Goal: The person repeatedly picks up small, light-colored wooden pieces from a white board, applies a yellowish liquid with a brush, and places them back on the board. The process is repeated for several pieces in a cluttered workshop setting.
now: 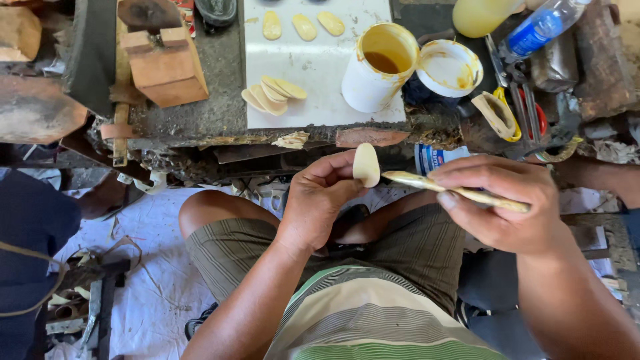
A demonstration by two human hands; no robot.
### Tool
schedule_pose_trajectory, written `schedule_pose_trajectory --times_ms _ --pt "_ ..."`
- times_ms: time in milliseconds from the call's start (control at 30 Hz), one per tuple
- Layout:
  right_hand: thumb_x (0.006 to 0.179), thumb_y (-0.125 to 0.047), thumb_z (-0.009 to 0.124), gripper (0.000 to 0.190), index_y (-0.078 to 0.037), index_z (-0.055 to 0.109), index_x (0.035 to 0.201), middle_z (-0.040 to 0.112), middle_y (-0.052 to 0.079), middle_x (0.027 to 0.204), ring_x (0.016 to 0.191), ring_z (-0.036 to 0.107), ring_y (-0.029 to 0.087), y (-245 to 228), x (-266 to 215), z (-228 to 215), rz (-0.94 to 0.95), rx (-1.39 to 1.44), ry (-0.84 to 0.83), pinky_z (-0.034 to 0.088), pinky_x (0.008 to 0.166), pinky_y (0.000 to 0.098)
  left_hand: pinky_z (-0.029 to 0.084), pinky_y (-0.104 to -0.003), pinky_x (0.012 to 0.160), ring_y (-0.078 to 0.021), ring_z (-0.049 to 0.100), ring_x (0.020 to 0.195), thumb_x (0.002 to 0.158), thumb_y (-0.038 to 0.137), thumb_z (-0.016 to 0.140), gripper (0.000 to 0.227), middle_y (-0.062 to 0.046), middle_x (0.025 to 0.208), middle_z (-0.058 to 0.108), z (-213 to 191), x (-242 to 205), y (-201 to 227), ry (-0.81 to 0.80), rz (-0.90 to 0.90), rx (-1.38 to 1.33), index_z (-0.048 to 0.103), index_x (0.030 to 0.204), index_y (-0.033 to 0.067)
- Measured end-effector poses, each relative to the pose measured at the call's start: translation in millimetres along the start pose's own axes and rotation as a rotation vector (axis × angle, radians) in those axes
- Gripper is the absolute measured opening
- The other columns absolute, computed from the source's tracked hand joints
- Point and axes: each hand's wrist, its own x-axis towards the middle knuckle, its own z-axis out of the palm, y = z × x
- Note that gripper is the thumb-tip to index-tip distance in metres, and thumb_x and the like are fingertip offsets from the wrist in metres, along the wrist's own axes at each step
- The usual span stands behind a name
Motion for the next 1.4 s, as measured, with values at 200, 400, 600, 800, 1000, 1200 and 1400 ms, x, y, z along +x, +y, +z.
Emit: schedule_pose_trajectory --times_ms 200,400,600,800,1000,1200,1400 --pt "0.106 0.005 0.093 0.024 0.009 0.085 0.128 0.092 0.029 0.128 0.113 0.097 0.036 2.8 -0.9 2.9 -0.037 -0.015 0.052 0.083 0.102 0.0388 0.076 -0.039 0.103 -0.0224 0.088 0.117 0.101 -0.014 0.088 0.048 -0.020 0.129 0.096 9.4 2.1 -2.9 -0.016 -0.020 0.010 0.088 0.148 -0.0017" --pt "0.103 0.000 0.093 0.019 0.005 0.087 0.121 0.094 0.022 0.119 0.102 0.096 0.027 0.1 -6.1 -3.0 0.031 0.014 -0.043 0.079 0.090 0.0312 0.075 -0.038 0.099 -0.0215 0.088 0.114 0.101 -0.014 0.089 0.045 -0.019 0.126 0.095 -0.7 3.8 -5.8 0.038 0.010 -0.046 0.089 0.145 -0.0012" --pt "0.110 -0.001 0.091 0.019 0.007 0.088 0.127 0.093 0.025 0.126 0.109 0.094 0.031 -8.1 6.9 7.6 0.020 -0.071 -0.002 0.078 0.102 0.0390 0.075 -0.036 0.108 -0.0193 0.087 0.119 0.104 -0.013 0.088 0.046 -0.019 0.134 0.095 17.9 1.9 -0.6 -0.025 0.022 0.017 0.088 0.148 -0.0023" --pt "0.109 0.002 0.092 0.020 0.006 0.087 0.127 0.094 0.023 0.119 0.083 0.087 0.019 8.0 8.5 7.3 -0.065 -0.003 -0.006 0.070 0.070 0.0279 0.074 -0.035 0.110 -0.0177 0.086 0.121 0.106 -0.011 0.088 0.045 -0.018 0.136 0.095 18.2 -1.0 0.4 -0.031 0.031 0.053 0.087 0.150 -0.0021" --pt "0.106 -0.001 0.095 0.019 0.004 0.089 0.123 0.094 0.024 0.126 0.109 0.096 0.030 -4.3 18.7 10.9 -0.077 -0.071 -0.069 0.081 0.099 0.0369 0.072 -0.034 0.112 -0.0163 0.085 0.121 0.108 -0.010 0.086 0.048 -0.020 0.139 0.094 19.1 -3.6 7.8 -0.061 0.008 0.052 0.084 0.155 -0.0044" --pt "0.109 0.002 0.090 0.014 0.006 0.087 0.123 0.092 0.029 0.130 0.114 0.094 0.034 -4.8 15.8 13.5 -0.085 -0.078 -0.050 0.079 0.107 0.0414 0.071 -0.035 0.113 -0.0188 0.084 0.124 0.107 -0.012 0.081 0.053 -0.021 0.142 0.092 18.5 -0.7 11.1 -0.103 -0.034 -0.005 0.082 0.160 -0.0061" --pt "0.110 0.001 0.088 0.016 0.005 0.087 0.125 0.092 0.028 0.132 0.117 0.095 0.033 -1.2 8.2 13.5 -0.050 -0.025 -0.072 0.078 0.110 0.0411 0.073 -0.046 0.118 -0.0334 0.086 0.134 0.107 -0.012 0.054 0.063 -0.031 0.155 0.085 13.8 2.9 18.5 -0.062 -0.194 -0.213 0.074 0.167 -0.0114"
